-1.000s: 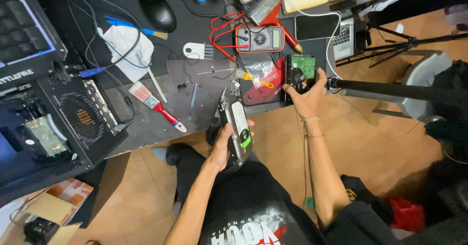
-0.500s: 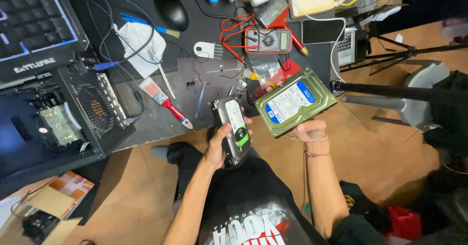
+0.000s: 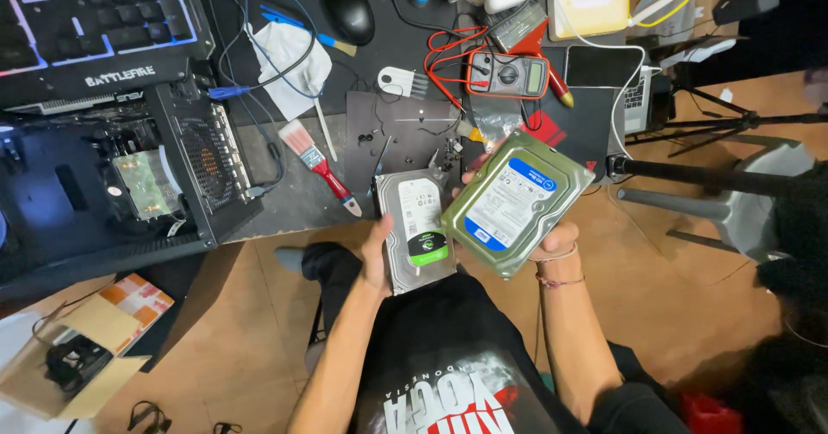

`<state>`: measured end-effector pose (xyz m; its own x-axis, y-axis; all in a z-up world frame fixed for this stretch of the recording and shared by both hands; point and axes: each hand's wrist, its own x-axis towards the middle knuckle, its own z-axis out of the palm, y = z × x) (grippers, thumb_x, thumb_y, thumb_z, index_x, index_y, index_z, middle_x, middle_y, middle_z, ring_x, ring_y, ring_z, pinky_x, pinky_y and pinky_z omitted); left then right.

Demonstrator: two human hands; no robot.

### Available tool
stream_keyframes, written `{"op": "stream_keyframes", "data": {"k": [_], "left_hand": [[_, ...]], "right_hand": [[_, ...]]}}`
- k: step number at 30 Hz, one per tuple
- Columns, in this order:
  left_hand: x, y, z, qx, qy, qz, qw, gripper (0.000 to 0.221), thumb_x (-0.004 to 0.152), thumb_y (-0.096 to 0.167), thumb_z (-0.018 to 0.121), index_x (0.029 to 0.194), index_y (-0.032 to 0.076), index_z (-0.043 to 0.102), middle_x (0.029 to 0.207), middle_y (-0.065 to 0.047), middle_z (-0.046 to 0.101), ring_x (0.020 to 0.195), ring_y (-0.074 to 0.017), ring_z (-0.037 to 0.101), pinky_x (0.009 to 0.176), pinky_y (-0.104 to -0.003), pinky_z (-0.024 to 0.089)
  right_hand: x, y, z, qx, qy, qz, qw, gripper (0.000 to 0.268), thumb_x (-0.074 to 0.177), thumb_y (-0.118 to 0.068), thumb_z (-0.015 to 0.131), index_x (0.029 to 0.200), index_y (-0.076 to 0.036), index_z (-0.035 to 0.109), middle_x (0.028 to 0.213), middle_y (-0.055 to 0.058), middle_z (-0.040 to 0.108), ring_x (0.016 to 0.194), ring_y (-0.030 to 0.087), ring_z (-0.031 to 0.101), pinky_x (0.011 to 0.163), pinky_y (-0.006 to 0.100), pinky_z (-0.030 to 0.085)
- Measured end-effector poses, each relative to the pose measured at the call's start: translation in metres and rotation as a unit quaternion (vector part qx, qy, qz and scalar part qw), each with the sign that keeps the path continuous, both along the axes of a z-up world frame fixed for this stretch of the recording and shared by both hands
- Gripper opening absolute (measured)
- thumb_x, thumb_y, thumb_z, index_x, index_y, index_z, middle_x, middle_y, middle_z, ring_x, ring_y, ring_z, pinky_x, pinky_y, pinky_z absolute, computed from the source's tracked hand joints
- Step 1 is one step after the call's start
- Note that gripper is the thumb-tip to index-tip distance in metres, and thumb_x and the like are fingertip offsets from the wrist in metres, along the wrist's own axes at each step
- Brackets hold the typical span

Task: Checking system information on a monitor and inspecting hard drives

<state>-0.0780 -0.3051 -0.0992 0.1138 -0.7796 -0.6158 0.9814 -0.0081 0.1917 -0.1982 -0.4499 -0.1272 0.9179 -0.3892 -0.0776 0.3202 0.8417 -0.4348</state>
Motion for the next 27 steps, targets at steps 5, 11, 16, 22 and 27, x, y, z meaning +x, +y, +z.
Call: {"op": "stream_keyframes", "data": {"k": [5,11,16,22,27], "left_hand": [[-0.009,0.010,-0.050,-0.134,0.076,-0.013,0.988,0.097,0.071,0.072,0.035,0.132,-0.002,0.028,0.102,-0.027,0.052,0.087,-0.0400,0.058,0.074,-0.053,0.047],[-0.009,0.012,-0.059,-0.199,0.136,-0.032,0.970,0.106,0.068,0.075,0.037,0.135,-0.004,0.018,0.111,-0.032,0.046,0.092,-0.0453,0.053,0.076,-0.062,0.038],[-0.015,0.008,-0.059,-0.177,0.108,-0.002,0.978,0.098,0.075,0.071,0.031,0.134,-0.006,0.015,0.127,-0.032,0.030,0.089,-0.0481,0.053,0.070,-0.066,0.039],[-0.013,0.010,-0.061,-0.163,0.089,-0.054,0.981,0.103,0.069,0.076,0.031,0.132,-0.005,0.023,0.111,-0.032,0.046,0.087,-0.0447,0.056,0.074,-0.059,0.043],[-0.016,0.015,-0.061,-0.149,0.058,-0.075,0.984,0.100,0.070,0.074,0.030,0.130,-0.007,0.026,0.110,-0.031,0.047,0.084,-0.0400,0.058,0.071,-0.056,0.047]], "right_hand": [[0.008,-0.001,0.033,0.088,-0.007,0.002,0.996,0.089,0.063,-0.038,0.072,0.130,0.001,0.029,0.122,0.025,0.042,0.107,0.042,0.045,0.090,0.051,0.039],[0.001,-0.006,0.032,0.106,0.023,0.019,0.994,0.094,0.062,-0.055,0.060,0.130,0.002,0.029,0.105,0.037,0.041,0.087,0.048,0.047,0.081,0.051,0.042],[-0.008,0.004,0.030,0.077,0.134,-0.091,0.984,0.088,0.053,-0.042,0.061,0.129,-0.006,0.034,0.116,0.022,0.047,0.097,0.040,0.048,0.084,0.053,0.040],[-0.063,-0.026,-0.043,0.053,0.295,-0.175,0.938,0.092,0.045,-0.019,0.049,0.133,-0.006,0.027,0.118,0.019,0.048,0.087,0.038,0.054,0.079,0.054,0.042],[-0.049,-0.054,-0.018,0.041,0.501,-0.218,0.836,0.036,0.052,-0.016,0.057,0.085,-0.003,0.053,0.063,0.009,0.052,0.048,0.021,0.054,0.037,0.031,0.044]]}}
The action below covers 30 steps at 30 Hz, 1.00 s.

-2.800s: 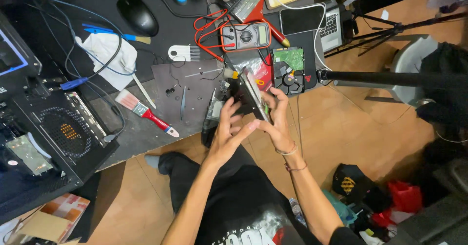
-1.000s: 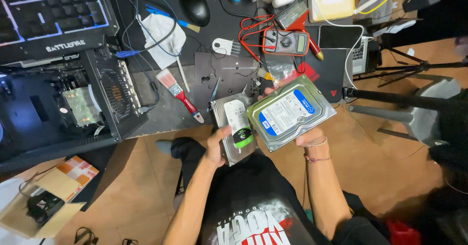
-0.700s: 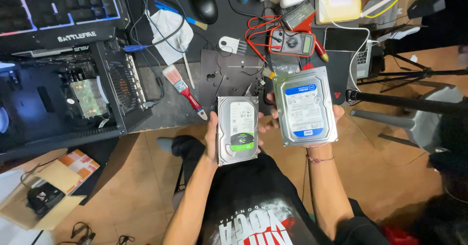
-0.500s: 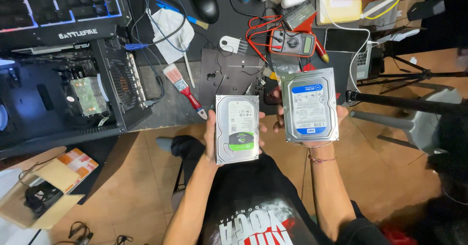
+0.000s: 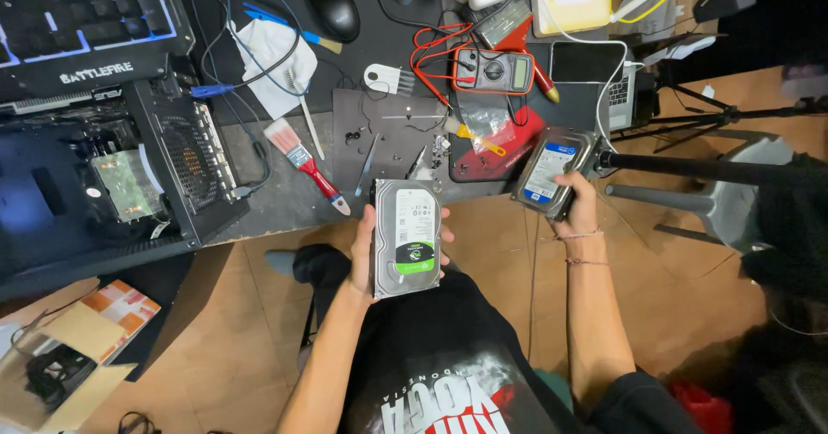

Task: Checking system information on a monitor and inspecting hard drives

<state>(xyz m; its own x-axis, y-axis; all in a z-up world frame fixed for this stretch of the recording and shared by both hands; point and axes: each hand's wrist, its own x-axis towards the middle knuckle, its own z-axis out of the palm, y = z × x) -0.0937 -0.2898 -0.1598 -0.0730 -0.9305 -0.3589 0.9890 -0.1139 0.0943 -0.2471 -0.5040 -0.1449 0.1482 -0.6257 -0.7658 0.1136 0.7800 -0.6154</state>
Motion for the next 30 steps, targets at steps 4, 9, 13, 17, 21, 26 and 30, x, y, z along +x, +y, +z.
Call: {"op": "stream_keyframes", "data": {"k": [4,9,13,17,21,26,30], "left_hand": [[-0.003,0.001,-0.001,0.018,-0.001,-0.016,1.000,0.097,0.072,0.071,0.031,0.129,-0.007,0.028,0.108,-0.031,0.049,0.082,-0.0392,0.059,0.070,-0.055,0.048],[-0.005,-0.002,0.001,0.030,-0.005,-0.028,0.999,0.093,0.075,0.067,0.032,0.128,-0.008,0.029,0.104,-0.032,0.050,0.082,-0.0403,0.059,0.069,-0.055,0.048],[-0.007,-0.009,0.004,0.028,-0.016,-0.036,0.999,0.091,0.076,0.066,0.033,0.127,-0.010,0.031,0.103,-0.032,0.051,0.081,-0.0389,0.059,0.067,-0.053,0.049],[-0.009,-0.011,0.004,0.030,-0.022,-0.043,0.998,0.091,0.076,0.066,0.033,0.127,-0.009,0.032,0.104,-0.031,0.051,0.082,-0.0386,0.059,0.069,-0.053,0.049],[-0.010,-0.011,0.002,0.030,-0.014,-0.043,0.999,0.091,0.076,0.066,0.035,0.126,-0.010,0.032,0.104,-0.030,0.051,0.082,-0.0386,0.059,0.068,-0.053,0.050],[-0.011,-0.010,0.004,0.028,-0.012,-0.045,0.999,0.092,0.076,0.066,0.034,0.127,-0.009,0.031,0.104,-0.031,0.050,0.083,-0.0393,0.059,0.069,-0.054,0.049],[-0.010,-0.009,0.001,0.021,-0.009,-0.043,0.999,0.093,0.076,0.067,0.033,0.128,-0.009,0.029,0.106,-0.030,0.049,0.085,-0.0395,0.058,0.070,-0.054,0.049]], "right_hand": [[-0.042,-0.027,-0.063,-0.025,0.120,0.046,0.991,0.031,0.057,-0.020,0.062,0.082,-0.004,0.053,0.059,0.007,0.052,0.047,0.019,0.056,0.037,0.029,0.047],[-0.031,-0.026,-0.041,-0.040,0.104,0.037,0.993,0.039,0.052,-0.015,0.057,0.089,-0.005,0.048,0.066,0.006,0.049,0.054,0.019,0.056,0.046,0.028,0.051],[-0.061,-0.044,-0.091,-0.069,0.093,0.063,0.991,0.039,0.053,-0.013,0.056,0.088,0.001,0.047,0.073,0.012,0.050,0.060,0.020,0.055,0.050,0.032,0.052],[-0.041,-0.039,-0.065,-0.044,0.090,0.065,0.993,0.040,0.050,-0.016,0.053,0.088,-0.003,0.051,0.073,0.010,0.051,0.059,0.021,0.055,0.050,0.031,0.051],[-0.068,-0.066,-0.138,-0.070,0.105,0.075,0.989,0.042,0.053,-0.022,0.058,0.090,-0.003,0.053,0.076,0.009,0.051,0.063,0.020,0.054,0.053,0.031,0.050],[-0.068,-0.060,-0.138,-0.228,0.272,0.141,0.924,0.033,0.065,-0.034,0.067,0.088,-0.012,0.059,0.074,0.004,0.053,0.070,0.014,0.052,0.058,0.026,0.044],[-0.045,-0.050,-0.115,-0.284,0.376,0.217,0.855,0.054,0.065,-0.042,0.075,0.100,-0.009,0.050,0.088,0.013,0.055,0.087,0.025,0.053,0.076,0.036,0.041]]}}
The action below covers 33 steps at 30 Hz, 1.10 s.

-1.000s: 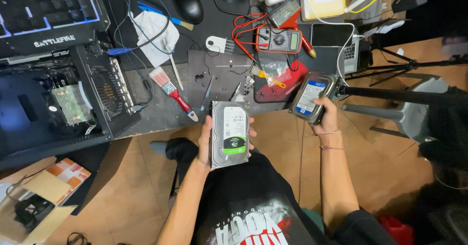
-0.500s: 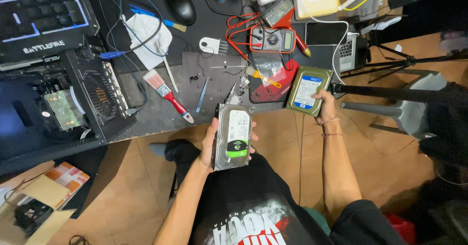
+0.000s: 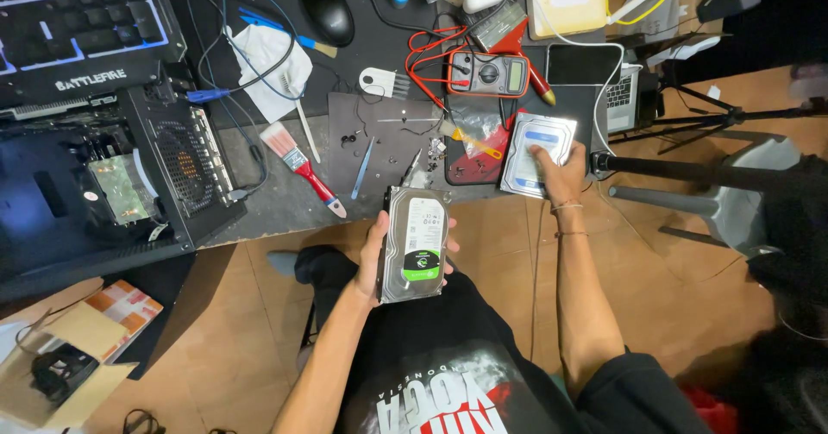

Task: Checking system information on a monitor and inspecting hard drives

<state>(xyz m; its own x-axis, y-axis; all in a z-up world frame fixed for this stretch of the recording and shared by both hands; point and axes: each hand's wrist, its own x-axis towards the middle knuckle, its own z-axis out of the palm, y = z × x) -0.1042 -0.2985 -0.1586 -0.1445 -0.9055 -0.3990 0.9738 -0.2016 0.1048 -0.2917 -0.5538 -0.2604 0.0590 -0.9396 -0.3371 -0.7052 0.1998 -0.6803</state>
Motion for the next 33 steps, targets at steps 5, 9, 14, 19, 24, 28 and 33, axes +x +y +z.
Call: {"op": "stream_keyframes", "data": {"k": [5,9,14,19,24,28,33], "left_hand": [[-0.001,0.002,-0.002,-0.009,0.004,0.009,1.000,0.093,0.076,0.067,0.033,0.129,-0.010,0.028,0.106,-0.031,0.049,0.084,-0.0405,0.058,0.071,-0.056,0.047],[-0.002,0.004,-0.002,-0.028,0.027,0.023,0.999,0.098,0.074,0.070,0.033,0.130,-0.009,0.026,0.108,-0.031,0.047,0.086,-0.0414,0.057,0.072,-0.058,0.045],[-0.002,0.004,0.004,-0.055,0.056,0.037,0.996,0.104,0.071,0.074,0.032,0.131,-0.009,0.022,0.108,-0.031,0.045,0.088,-0.0428,0.056,0.073,-0.059,0.044],[-0.002,0.000,0.014,-0.073,0.092,0.088,0.989,0.102,0.074,0.072,0.030,0.133,-0.010,0.015,0.123,-0.032,0.035,0.084,-0.0483,0.053,0.071,-0.063,0.043],[-0.001,-0.001,0.007,-0.101,0.081,0.082,0.988,0.107,0.070,0.077,0.026,0.133,-0.009,0.019,0.121,-0.031,0.039,0.089,-0.0472,0.053,0.073,-0.061,0.042],[0.000,-0.002,0.010,-0.073,0.094,0.093,0.989,0.105,0.070,0.076,0.026,0.132,-0.009,0.019,0.121,-0.033,0.038,0.089,-0.0491,0.051,0.073,-0.062,0.042],[-0.002,-0.007,0.027,0.000,0.029,0.132,0.991,0.094,0.075,0.071,0.029,0.132,-0.004,0.024,0.129,-0.027,0.035,0.105,-0.0433,0.046,0.083,-0.058,0.037]], "right_hand": [[0.036,0.015,0.061,-0.012,0.083,0.083,0.993,0.082,0.056,-0.049,0.079,0.108,0.004,0.043,0.098,0.022,0.046,0.099,0.035,0.048,0.088,0.043,0.037],[0.042,0.012,0.057,-0.009,0.124,0.101,0.987,0.088,0.053,-0.038,0.082,0.114,0.009,0.039,0.104,0.024,0.041,0.107,0.040,0.042,0.094,0.046,0.034],[0.046,0.018,0.057,-0.038,0.149,0.112,0.982,0.092,0.054,-0.037,0.082,0.120,0.005,0.034,0.108,0.025,0.043,0.108,0.039,0.042,0.092,0.049,0.035],[0.044,0.032,0.058,-0.055,0.130,0.129,0.982,0.093,0.061,-0.034,0.079,0.129,-0.004,0.022,0.126,0.025,0.037,0.115,0.041,0.037,0.094,0.055,0.030],[0.048,0.047,0.067,-0.120,0.085,0.143,0.979,0.085,0.069,-0.034,0.073,0.129,0.001,0.023,0.123,0.027,0.036,0.114,0.044,0.035,0.093,0.056,0.029],[0.066,0.068,0.099,-0.126,-0.003,0.177,0.976,0.073,0.075,-0.026,0.069,0.127,0.002,0.026,0.121,0.028,0.038,0.113,0.045,0.037,0.093,0.055,0.029],[0.090,0.099,0.143,-0.079,-0.088,0.224,0.968,0.056,0.080,-0.017,0.062,0.125,-0.002,0.032,0.118,0.021,0.045,0.110,0.038,0.043,0.087,0.051,0.036]]}}
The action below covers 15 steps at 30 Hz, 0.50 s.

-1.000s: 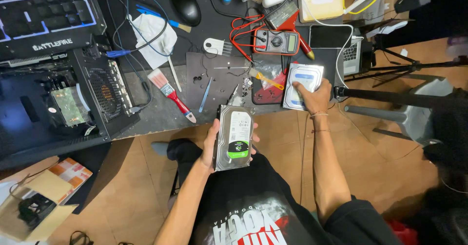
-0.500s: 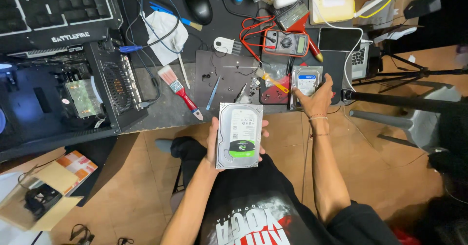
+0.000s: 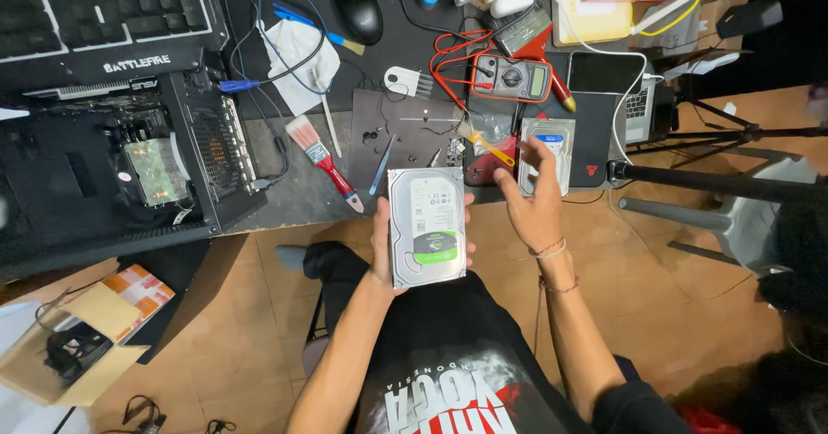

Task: Checking system information on a monitor and inspecting hard drives

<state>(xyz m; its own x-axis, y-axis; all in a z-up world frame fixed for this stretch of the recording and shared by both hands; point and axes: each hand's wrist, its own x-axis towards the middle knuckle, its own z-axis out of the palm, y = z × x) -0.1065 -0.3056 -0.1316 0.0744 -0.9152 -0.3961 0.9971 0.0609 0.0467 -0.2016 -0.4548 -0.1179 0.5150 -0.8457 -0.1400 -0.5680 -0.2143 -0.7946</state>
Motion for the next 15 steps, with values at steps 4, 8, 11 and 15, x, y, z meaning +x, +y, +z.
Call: {"op": "stream_keyframes", "data": {"k": [4,8,11,15], "left_hand": [[-0.005,-0.002,-0.022,0.061,-0.087,0.028,0.994,0.079,0.079,0.061,0.034,0.132,0.002,0.029,0.135,-0.016,0.032,0.114,-0.0289,0.042,0.092,-0.048,0.036],[0.010,-0.012,0.024,0.213,-0.235,-0.076,0.945,0.084,0.077,0.054,0.049,0.137,0.006,0.015,0.140,-0.015,0.018,0.126,-0.0317,0.022,0.102,-0.048,0.016],[0.020,-0.012,0.022,0.162,-0.405,-0.116,0.892,0.074,0.078,0.049,0.051,0.132,0.006,0.027,0.126,-0.020,0.042,0.117,-0.0317,0.040,0.096,-0.042,0.032],[0.025,-0.016,0.031,0.188,-0.494,-0.211,0.822,0.079,0.076,0.058,0.044,0.136,0.013,0.019,0.129,-0.012,0.041,0.119,-0.0247,0.038,0.099,-0.033,0.030]], "right_hand": [[0.009,0.024,0.015,0.144,-0.074,0.082,0.983,0.055,0.078,-0.028,0.057,0.123,-0.002,0.037,0.113,0.016,0.049,0.105,0.028,0.048,0.086,0.043,0.041],[0.014,0.039,0.020,0.281,-0.081,0.163,0.942,0.082,0.065,-0.036,0.068,0.130,-0.004,0.030,0.122,0.019,0.041,0.107,0.031,0.046,0.082,0.041,0.045],[0.008,0.043,0.000,0.291,-0.092,0.163,0.938,0.093,0.055,-0.017,0.080,0.131,-0.004,0.029,0.121,0.014,0.039,0.102,0.024,0.046,0.082,0.035,0.045],[-0.004,0.034,-0.020,0.370,-0.136,0.141,0.908,0.093,0.049,-0.005,0.081,0.130,-0.008,0.035,0.108,0.008,0.046,0.095,0.017,0.050,0.079,0.031,0.047]]}}
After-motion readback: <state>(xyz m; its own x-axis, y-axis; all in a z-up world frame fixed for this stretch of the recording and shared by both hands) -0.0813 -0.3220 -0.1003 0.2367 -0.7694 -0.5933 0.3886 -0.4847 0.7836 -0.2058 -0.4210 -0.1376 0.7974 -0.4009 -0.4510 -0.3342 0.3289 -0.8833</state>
